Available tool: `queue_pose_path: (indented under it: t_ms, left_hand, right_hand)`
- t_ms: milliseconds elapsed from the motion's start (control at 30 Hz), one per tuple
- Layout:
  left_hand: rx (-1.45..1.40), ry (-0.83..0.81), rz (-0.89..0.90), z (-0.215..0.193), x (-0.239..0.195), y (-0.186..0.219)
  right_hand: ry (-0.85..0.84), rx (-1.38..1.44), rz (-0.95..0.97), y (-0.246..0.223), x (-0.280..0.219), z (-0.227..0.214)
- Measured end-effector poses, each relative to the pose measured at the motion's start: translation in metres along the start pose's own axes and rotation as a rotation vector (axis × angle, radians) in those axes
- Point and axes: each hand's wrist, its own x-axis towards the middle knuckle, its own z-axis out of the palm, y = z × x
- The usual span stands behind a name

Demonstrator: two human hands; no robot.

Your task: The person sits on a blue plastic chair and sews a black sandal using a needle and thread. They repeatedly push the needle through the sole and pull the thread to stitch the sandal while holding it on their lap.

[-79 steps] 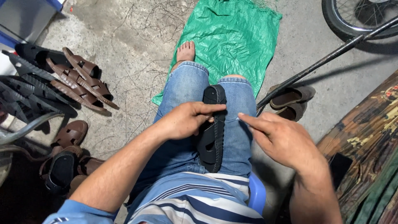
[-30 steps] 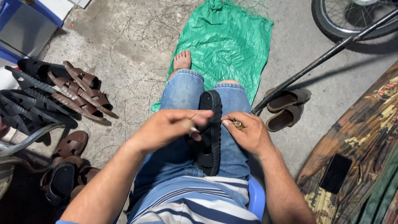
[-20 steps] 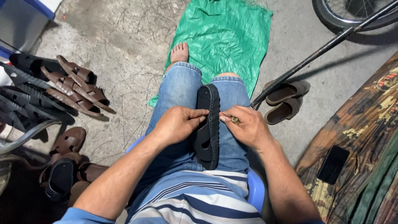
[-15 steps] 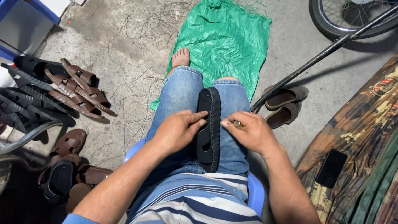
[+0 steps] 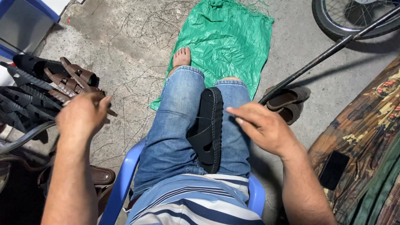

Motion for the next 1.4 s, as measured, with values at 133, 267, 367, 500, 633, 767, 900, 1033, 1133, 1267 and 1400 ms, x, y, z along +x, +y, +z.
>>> queue_pose_path:
  t_ms: [133,267,367,500,633,767,900,1033,1133,1267,1400]
  left_hand:
    - [0.32,0.2,0.372,0.017,-0.007,0.0]
    - [-0.034,-0.035,1.198,0.043,-0.038,0.053]
    - [-0.141,-0.2,1.208,0.08,-0.034,0.062]
    - [-0.175,-0.22,0.968,0.112,-0.031,0.063]
    - [-0.229,-0.189,0.715,0.122,-0.038,0.063]
    - [-0.307,-0.136,0.599,0.135,-0.041,0.063]
    - [-0.337,-0.137,0.562,0.148,-0.04,0.066]
    - [-0.432,-0.129,0.564,0.146,-0.044,0.065]
    - [-0.488,-0.152,0.561,0.137,-0.043,0.065]
    - [-0.481,-0.174,0.553,0.144,-0.042,0.064]
    - [-0.458,-0.222,0.537,0.128,-0.037,0.066]
  right_hand:
    - [-0.082,-0.145,0.044,-0.008,0.009,0.007]
    - [-0.089,-0.195,0.077,-0.01,0.013,0.013]
    - [-0.105,-0.198,0.083,-0.002,0.014,0.017]
    - [-0.106,-0.191,0.11,-0.002,0.012,0.016]
    - [-0.104,-0.19,0.145,-0.001,0.012,0.02]
    - [-0.128,-0.369,0.216,-0.012,0.012,0.021]
    - [-0.201,-0.535,0.317,-0.036,0.022,0.015]
    - [-0.204,-0.544,0.311,-0.032,0.022,0.022]
    - [-0.055,-0.371,0.222,-0.01,0.016,0.028]
    - [0.065,-0.4,0.131,0.008,0.01,0.044]
    - [0.077,-0.439,0.113,-0.003,0.014,0.043]
